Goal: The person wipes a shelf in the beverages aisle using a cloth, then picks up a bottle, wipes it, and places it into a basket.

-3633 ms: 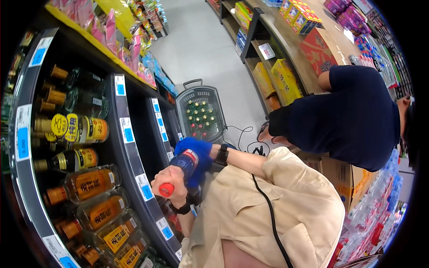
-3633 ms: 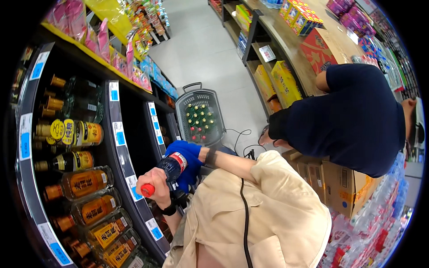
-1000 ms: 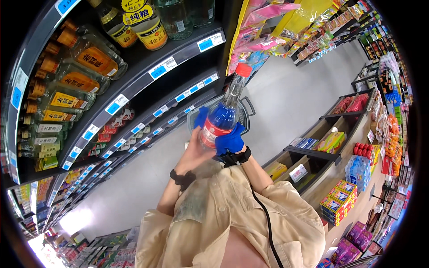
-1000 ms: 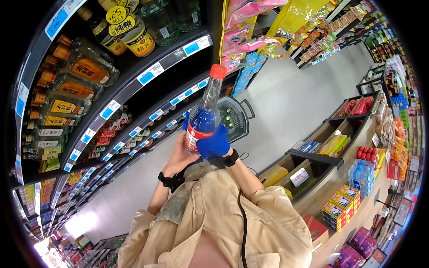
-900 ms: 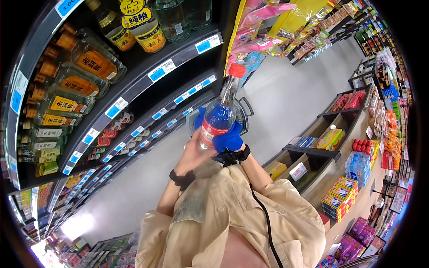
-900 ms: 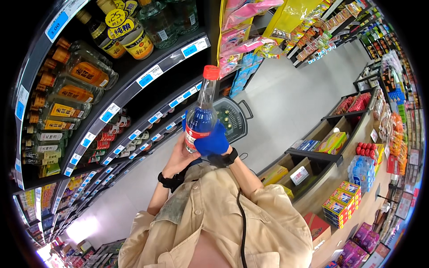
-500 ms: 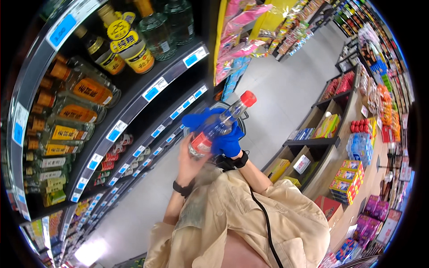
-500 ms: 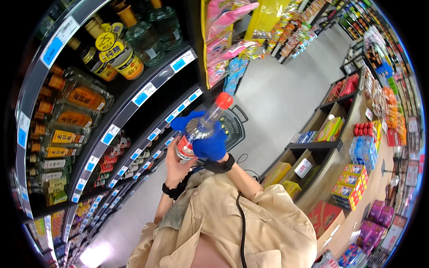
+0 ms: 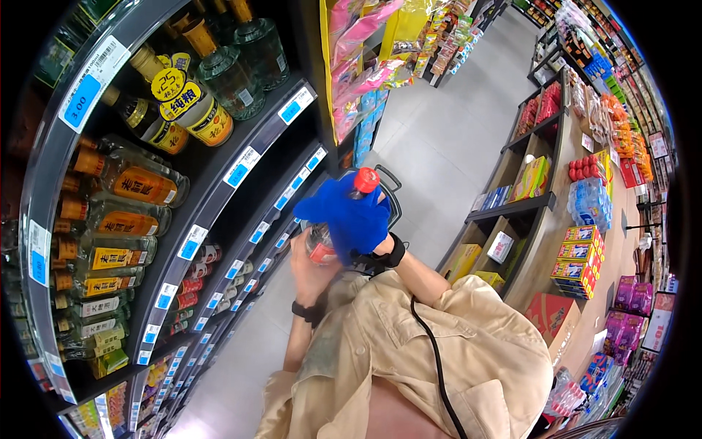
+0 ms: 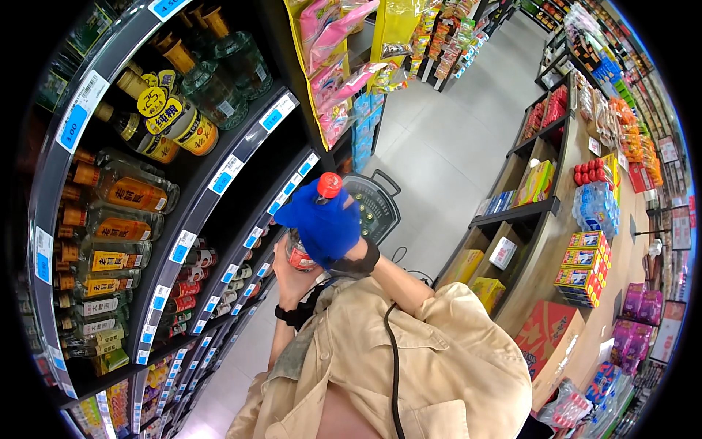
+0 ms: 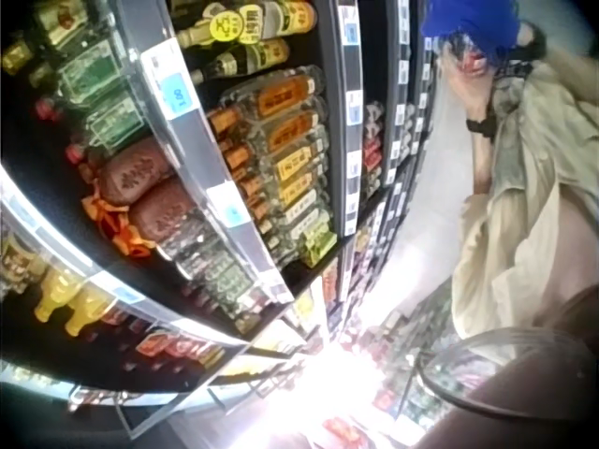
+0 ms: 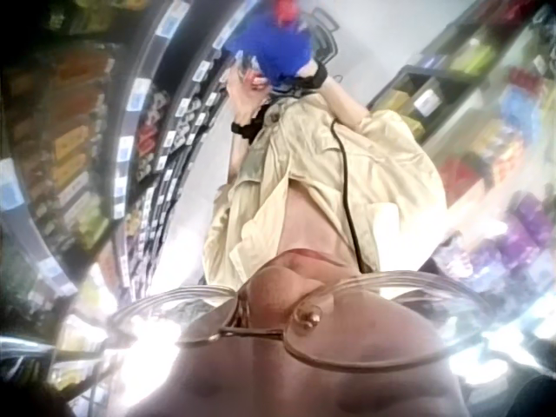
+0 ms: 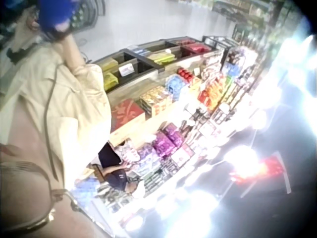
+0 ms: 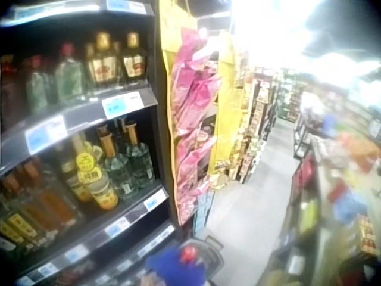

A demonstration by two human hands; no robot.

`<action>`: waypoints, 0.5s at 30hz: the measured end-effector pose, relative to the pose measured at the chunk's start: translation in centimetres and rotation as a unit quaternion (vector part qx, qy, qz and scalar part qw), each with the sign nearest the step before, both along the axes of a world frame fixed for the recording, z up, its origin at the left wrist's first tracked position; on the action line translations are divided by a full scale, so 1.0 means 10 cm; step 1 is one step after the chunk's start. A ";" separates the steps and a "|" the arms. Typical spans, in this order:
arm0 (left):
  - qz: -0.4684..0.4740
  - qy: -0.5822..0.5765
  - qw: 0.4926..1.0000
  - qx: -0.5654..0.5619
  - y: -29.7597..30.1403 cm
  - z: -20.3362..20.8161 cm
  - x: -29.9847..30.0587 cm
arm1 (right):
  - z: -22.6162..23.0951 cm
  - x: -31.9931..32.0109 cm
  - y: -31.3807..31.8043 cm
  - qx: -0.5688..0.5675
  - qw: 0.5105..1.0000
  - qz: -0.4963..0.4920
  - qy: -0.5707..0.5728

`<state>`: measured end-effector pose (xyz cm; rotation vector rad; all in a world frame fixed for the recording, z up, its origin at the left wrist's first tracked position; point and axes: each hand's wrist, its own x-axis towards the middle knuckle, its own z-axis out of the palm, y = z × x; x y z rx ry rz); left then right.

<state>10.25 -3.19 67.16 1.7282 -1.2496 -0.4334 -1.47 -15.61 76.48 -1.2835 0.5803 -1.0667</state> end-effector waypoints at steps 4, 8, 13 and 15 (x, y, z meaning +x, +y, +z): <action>-0.079 0.046 0.996 0.014 0.03 -0.09 0.11 | -0.05 -0.09 -0.03 -0.011 1.000 0.000 0.003; -0.180 0.232 0.951 0.098 0.12 -0.11 0.14 | -0.03 -0.07 0.02 -0.003 1.000 0.001 -0.012; -0.163 0.259 0.950 0.066 0.09 0.02 0.06 | -0.09 -0.07 0.04 0.017 0.999 0.005 -0.041; -0.146 0.237 0.958 0.070 0.09 0.05 0.04 | -0.16 -0.05 0.05 0.031 0.998 0.010 -0.059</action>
